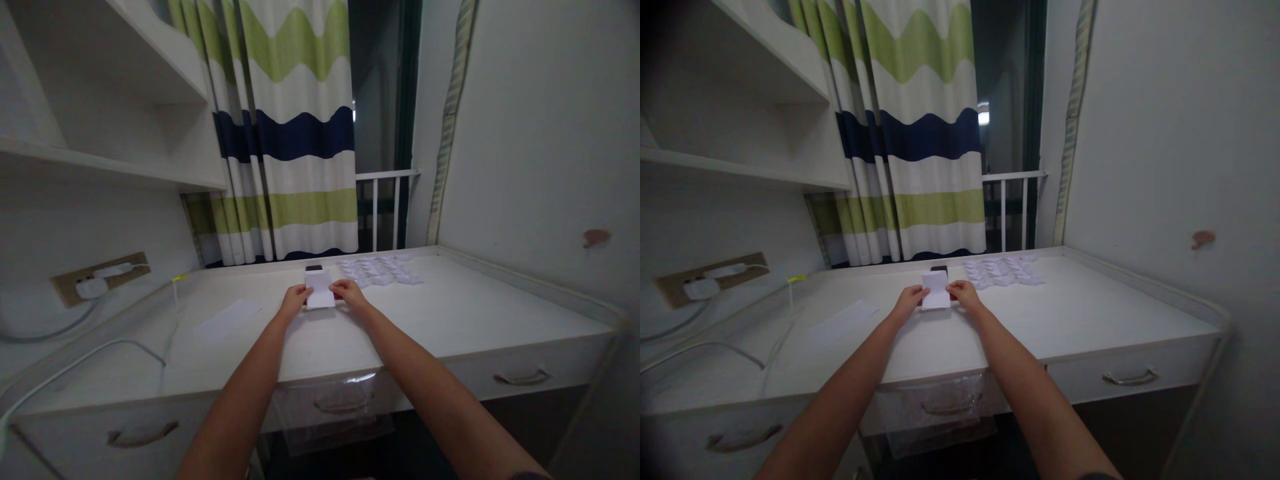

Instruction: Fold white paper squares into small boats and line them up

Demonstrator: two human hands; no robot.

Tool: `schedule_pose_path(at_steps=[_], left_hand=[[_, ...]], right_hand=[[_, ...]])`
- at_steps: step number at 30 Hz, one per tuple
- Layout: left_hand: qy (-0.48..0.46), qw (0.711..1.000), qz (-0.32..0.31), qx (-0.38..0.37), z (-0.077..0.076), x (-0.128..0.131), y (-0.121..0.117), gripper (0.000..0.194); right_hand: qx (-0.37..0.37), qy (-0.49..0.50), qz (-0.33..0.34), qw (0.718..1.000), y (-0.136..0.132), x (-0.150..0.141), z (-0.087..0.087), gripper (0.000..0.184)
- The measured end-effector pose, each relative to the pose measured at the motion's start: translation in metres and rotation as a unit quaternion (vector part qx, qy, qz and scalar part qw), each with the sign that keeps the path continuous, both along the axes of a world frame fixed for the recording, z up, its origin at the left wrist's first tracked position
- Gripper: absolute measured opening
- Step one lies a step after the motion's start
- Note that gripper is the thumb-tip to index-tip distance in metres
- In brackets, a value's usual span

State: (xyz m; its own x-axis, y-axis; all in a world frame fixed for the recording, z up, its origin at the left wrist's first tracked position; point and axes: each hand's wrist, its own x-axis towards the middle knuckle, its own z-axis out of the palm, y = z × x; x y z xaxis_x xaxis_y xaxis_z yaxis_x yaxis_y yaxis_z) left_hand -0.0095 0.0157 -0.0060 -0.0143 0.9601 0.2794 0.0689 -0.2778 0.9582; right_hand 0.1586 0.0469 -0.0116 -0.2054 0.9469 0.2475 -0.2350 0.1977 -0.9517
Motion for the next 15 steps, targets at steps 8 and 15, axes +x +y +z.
schedule_pose_path(at_steps=[8, 15], left_hand=[[0.015, 1.0, -0.022, -0.01, -0.0019, -0.0001, -0.0001, 0.038], [0.005, 0.999, -0.027, -0.018, -0.0013, 0.0008, -0.0017, 0.038]], right_hand=[[0.012, 0.012, 0.008, 1.0, -0.0024, 0.0008, 0.0017, 0.026], [0.011, -0.001, 0.003, 1.0, -0.0054, 0.0022, 0.0047, 0.024]])
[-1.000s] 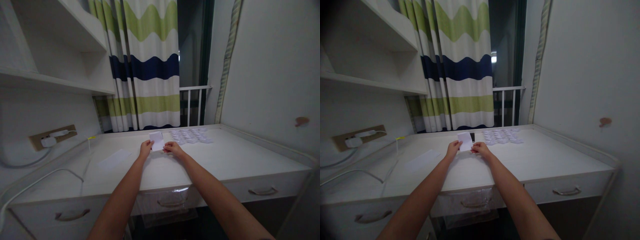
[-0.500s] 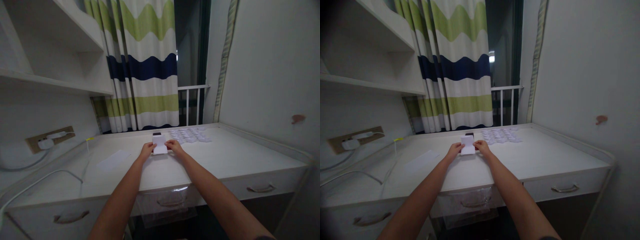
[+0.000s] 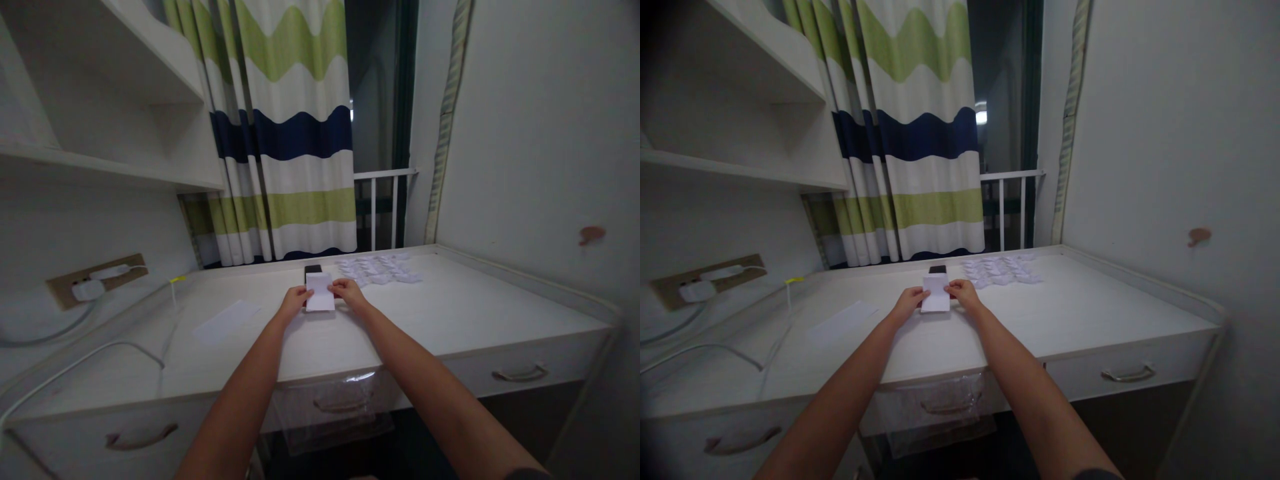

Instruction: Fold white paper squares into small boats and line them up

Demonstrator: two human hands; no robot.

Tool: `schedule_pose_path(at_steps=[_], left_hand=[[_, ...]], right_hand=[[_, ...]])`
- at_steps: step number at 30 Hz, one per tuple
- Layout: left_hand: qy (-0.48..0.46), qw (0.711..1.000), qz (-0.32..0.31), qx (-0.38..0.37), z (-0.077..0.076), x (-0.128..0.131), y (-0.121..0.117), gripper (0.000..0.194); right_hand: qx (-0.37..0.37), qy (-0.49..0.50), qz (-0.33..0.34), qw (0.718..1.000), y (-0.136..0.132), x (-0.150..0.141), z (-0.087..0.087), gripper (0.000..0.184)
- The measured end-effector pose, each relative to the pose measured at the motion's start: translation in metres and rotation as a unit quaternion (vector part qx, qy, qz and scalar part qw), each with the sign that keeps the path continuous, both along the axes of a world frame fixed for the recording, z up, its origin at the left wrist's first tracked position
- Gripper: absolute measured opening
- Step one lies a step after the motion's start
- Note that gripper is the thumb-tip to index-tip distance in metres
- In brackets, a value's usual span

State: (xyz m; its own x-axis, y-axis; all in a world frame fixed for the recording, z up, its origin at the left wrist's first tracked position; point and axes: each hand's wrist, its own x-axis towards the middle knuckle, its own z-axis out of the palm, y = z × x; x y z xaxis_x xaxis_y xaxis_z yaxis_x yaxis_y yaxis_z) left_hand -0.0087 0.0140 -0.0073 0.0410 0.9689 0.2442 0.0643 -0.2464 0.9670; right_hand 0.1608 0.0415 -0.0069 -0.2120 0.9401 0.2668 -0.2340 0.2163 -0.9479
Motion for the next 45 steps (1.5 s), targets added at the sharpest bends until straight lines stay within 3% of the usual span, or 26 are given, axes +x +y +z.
schedule_pose_path(at_steps=[45], left_hand=[[0.047, 0.997, -0.032, -0.05, -0.0021, 0.0028, -0.0013, 0.03]], right_hand=[[0.044, 0.031, -0.054, 0.997, -0.0023, 0.0048, 0.0051, 0.029]])
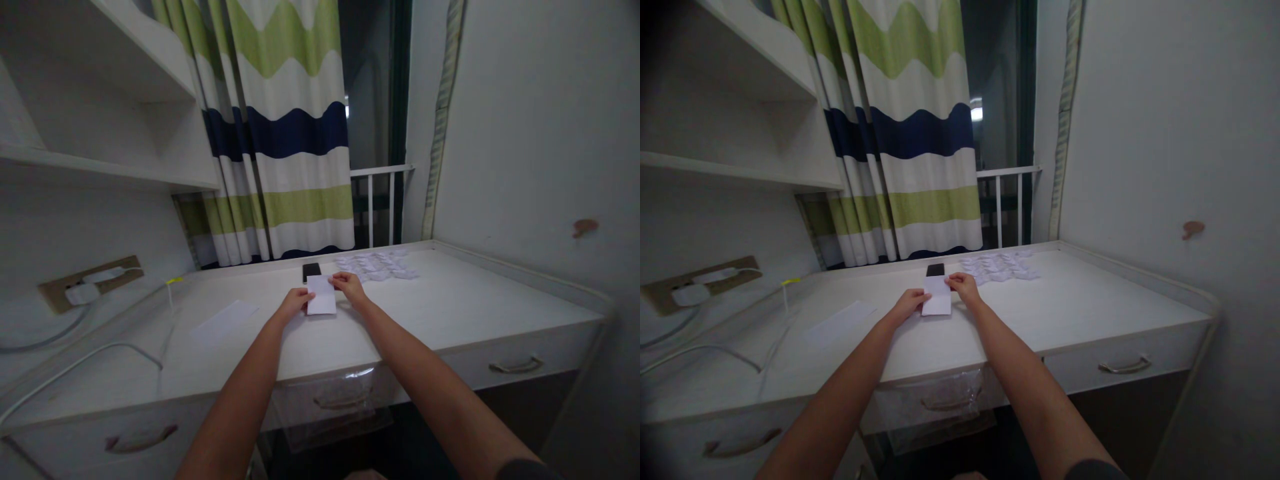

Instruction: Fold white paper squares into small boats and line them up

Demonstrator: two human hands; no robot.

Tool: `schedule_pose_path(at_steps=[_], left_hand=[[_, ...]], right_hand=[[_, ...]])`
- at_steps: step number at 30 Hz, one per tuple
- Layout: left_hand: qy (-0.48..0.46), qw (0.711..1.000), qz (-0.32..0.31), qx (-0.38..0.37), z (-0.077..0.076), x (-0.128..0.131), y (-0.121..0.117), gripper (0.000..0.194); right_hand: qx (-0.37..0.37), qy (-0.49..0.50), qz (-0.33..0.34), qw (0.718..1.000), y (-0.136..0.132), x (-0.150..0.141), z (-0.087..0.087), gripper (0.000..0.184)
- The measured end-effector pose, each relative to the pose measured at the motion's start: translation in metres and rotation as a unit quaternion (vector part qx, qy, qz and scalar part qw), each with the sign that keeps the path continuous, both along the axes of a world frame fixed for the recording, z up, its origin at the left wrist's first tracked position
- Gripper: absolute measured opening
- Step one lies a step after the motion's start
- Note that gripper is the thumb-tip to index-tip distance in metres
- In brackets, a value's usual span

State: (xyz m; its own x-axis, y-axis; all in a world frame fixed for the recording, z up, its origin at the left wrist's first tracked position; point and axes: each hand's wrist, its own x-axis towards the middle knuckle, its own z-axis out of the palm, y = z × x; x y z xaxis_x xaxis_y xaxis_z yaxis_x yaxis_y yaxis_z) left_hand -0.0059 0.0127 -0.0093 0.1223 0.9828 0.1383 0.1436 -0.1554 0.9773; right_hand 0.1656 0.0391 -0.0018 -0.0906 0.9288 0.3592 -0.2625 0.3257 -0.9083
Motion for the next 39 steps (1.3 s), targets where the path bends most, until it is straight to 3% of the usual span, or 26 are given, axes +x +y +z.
schedule_pose_path(at_steps=[32, 39], left_hand=[[-0.008, 1.0, -0.027, -0.009, 0.0, 0.0011, -0.0009, 0.026], [-0.059, 0.998, 0.018, 0.009, 0.003, 0.0002, -0.0012, 0.027]], right_hand=[[0.029, 0.01, -0.018, 0.999, 0.0033, 0.0007, -0.0016, 0.024], [-0.049, 0.007, 0.017, 0.999, -0.0003, -0.0014, -0.0008, 0.025]])
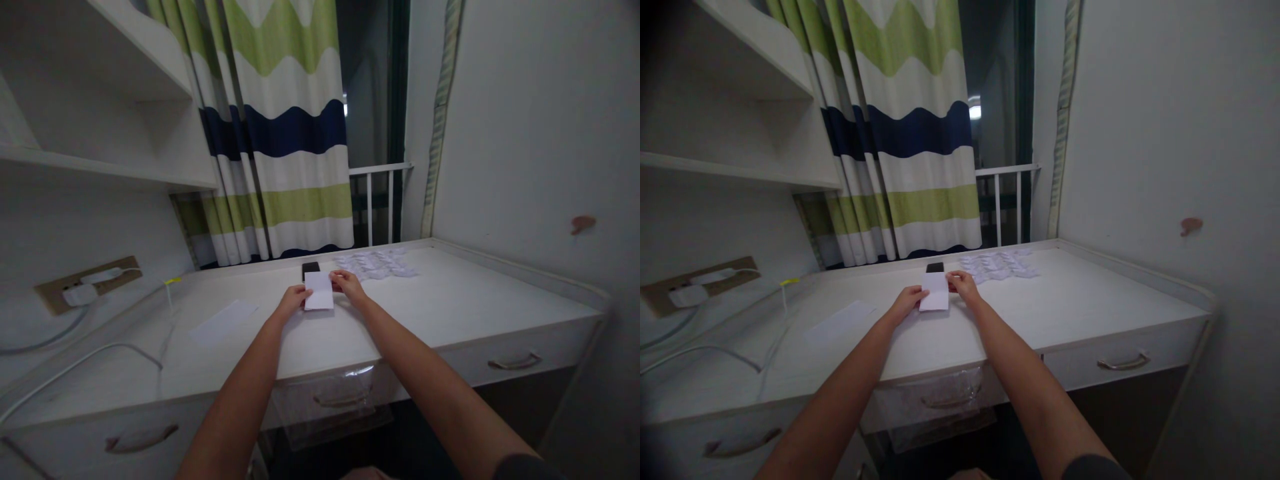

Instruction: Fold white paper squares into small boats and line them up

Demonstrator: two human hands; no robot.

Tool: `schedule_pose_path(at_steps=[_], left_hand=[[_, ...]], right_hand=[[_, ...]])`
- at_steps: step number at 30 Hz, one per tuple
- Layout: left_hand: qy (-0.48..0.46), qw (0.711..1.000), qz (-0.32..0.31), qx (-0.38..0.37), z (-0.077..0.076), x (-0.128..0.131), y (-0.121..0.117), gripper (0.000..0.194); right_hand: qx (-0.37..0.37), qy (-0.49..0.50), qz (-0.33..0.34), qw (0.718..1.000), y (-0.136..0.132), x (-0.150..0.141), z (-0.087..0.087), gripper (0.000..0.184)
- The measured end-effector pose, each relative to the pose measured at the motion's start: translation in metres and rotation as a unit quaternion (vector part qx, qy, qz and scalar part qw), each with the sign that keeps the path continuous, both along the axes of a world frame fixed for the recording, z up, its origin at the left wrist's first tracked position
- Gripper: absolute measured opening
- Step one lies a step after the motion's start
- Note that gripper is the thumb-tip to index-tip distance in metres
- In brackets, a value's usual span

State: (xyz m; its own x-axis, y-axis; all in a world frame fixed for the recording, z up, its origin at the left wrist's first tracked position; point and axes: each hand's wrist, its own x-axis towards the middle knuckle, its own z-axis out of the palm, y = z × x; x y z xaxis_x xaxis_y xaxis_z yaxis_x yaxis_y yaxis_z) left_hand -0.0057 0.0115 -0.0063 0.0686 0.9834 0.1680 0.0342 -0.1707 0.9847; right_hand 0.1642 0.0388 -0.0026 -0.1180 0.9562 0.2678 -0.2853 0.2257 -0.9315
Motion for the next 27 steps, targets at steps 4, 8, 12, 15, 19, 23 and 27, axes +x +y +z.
schedule_pose_path(at_steps=[4, 8, 12, 15, 19, 23, 27], left_hand=[[-0.022, 0.999, 0.037, 0.013, 0.003, 0.0, -0.002, 0.031], [-0.04, 0.999, 0.025, 0.013, 0.006, 0.001, -0.004, 0.036], [-0.084, 0.996, -0.012, 0.016, 0.007, 0.003, -0.006, 0.04], [-0.121, 0.992, -0.041, 0.017, 0.007, 0.004, -0.007, 0.041], [-0.138, 0.989, -0.049, 0.002, 0.009, 0.004, -0.008, 0.037], [-0.125, 0.991, -0.049, 0.0, 0.011, 0.002, -0.01, 0.031], [-0.115, 0.992, -0.051, 0.001, 0.013, 0.001, -0.012, 0.024]], right_hand=[[-0.028, -0.063, 0.059, 0.996, -0.003, -0.002, -0.002, 0.02], [-0.027, -0.057, 0.066, 0.996, -0.005, -0.002, -0.001, 0.015], [-0.032, -0.033, 0.065, 0.997, -0.007, -0.001, 0.002, 0.018], [-0.034, -0.01, 0.072, 0.997, -0.008, -0.001, 0.003, 0.021], [-0.034, 0.007, 0.077, 0.996, -0.007, -0.001, 0.004, 0.021], [-0.01, -0.001, 0.093, 0.996, -0.008, 0.0, 0.005, 0.016], [0.002, -0.012, 0.088, 0.996, -0.009, 0.0, 0.004, 0.013]])
